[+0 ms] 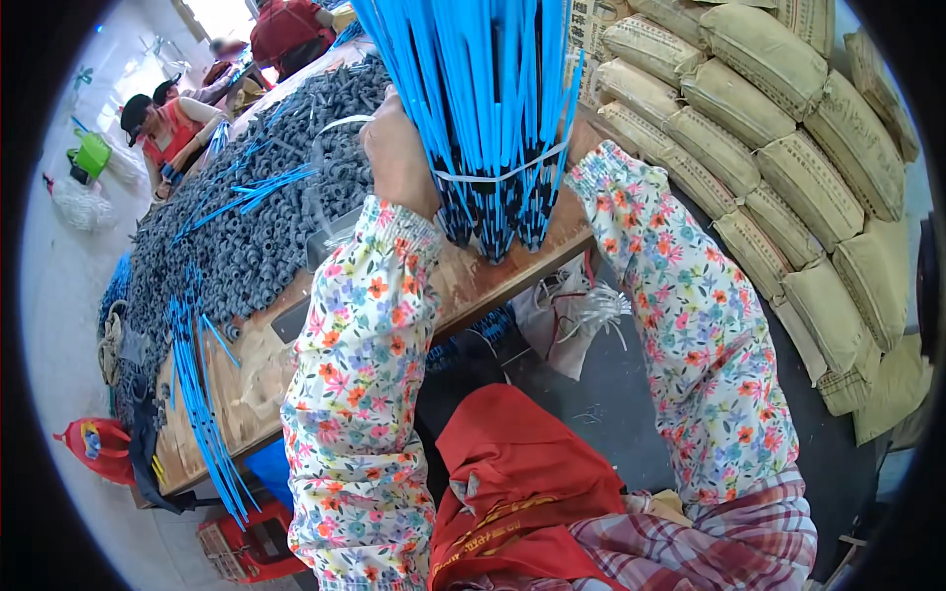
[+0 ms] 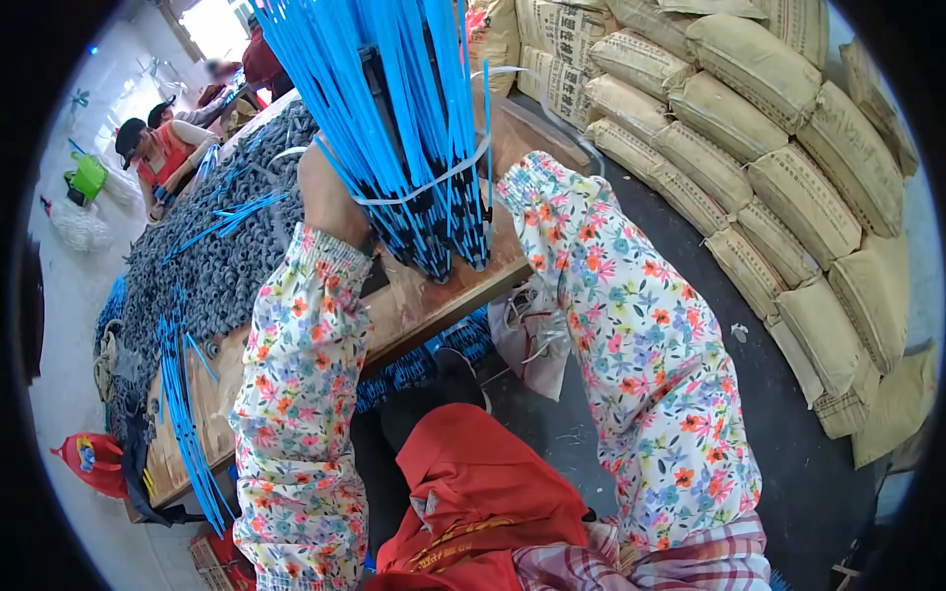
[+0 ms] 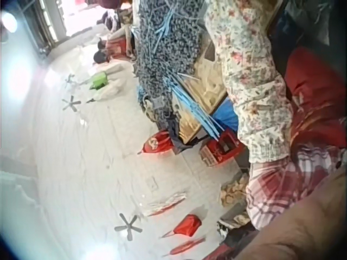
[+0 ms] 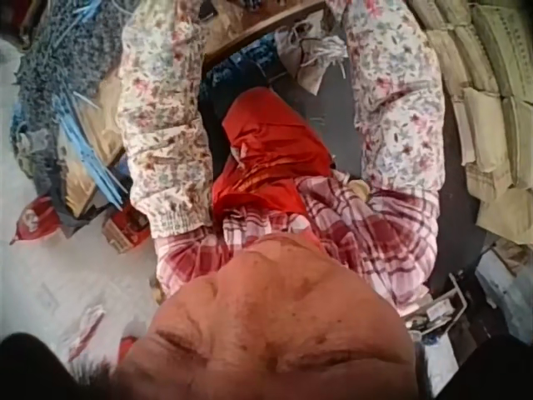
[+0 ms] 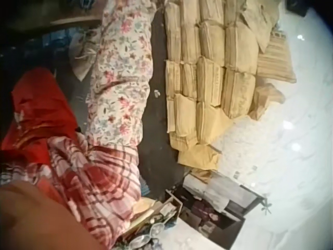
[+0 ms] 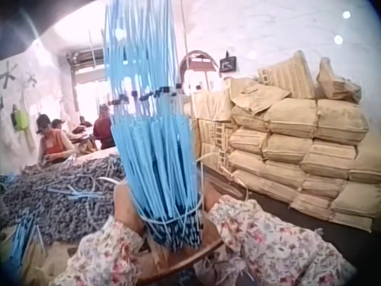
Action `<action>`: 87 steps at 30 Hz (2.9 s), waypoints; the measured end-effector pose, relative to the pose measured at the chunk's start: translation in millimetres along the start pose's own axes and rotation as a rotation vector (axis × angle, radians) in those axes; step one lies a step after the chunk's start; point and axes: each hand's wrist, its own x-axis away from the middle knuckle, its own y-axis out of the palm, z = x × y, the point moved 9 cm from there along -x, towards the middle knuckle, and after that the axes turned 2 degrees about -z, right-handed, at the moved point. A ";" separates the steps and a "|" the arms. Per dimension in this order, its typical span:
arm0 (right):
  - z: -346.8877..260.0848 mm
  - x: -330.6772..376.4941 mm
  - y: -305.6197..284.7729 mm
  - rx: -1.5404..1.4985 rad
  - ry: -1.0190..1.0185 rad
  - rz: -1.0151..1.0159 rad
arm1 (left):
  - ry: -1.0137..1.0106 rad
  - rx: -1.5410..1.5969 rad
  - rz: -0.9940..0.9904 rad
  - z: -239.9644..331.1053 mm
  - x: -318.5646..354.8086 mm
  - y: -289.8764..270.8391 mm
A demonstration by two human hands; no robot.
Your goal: The person secures a bundle of plastic tubes with a tie, gathers another set of tubes, threads a wire through their end fittings and a central connector, and cuts the excess wire using pliers.
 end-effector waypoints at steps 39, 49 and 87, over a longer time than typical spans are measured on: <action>-138.6 329.9 136.3 -0.609 0.232 -1.038 | -0.433 0.700 -0.709 -87.4 421.9 -140.8; -87.9 390.6 292.0 -0.014 -0.502 -1.701 | -0.168 0.600 -0.829 -88.7 414.4 -136.3; -144.3 448.4 131.0 -0.877 0.321 -1.312 | -0.432 0.802 -0.191 -172.1 438.8 -192.0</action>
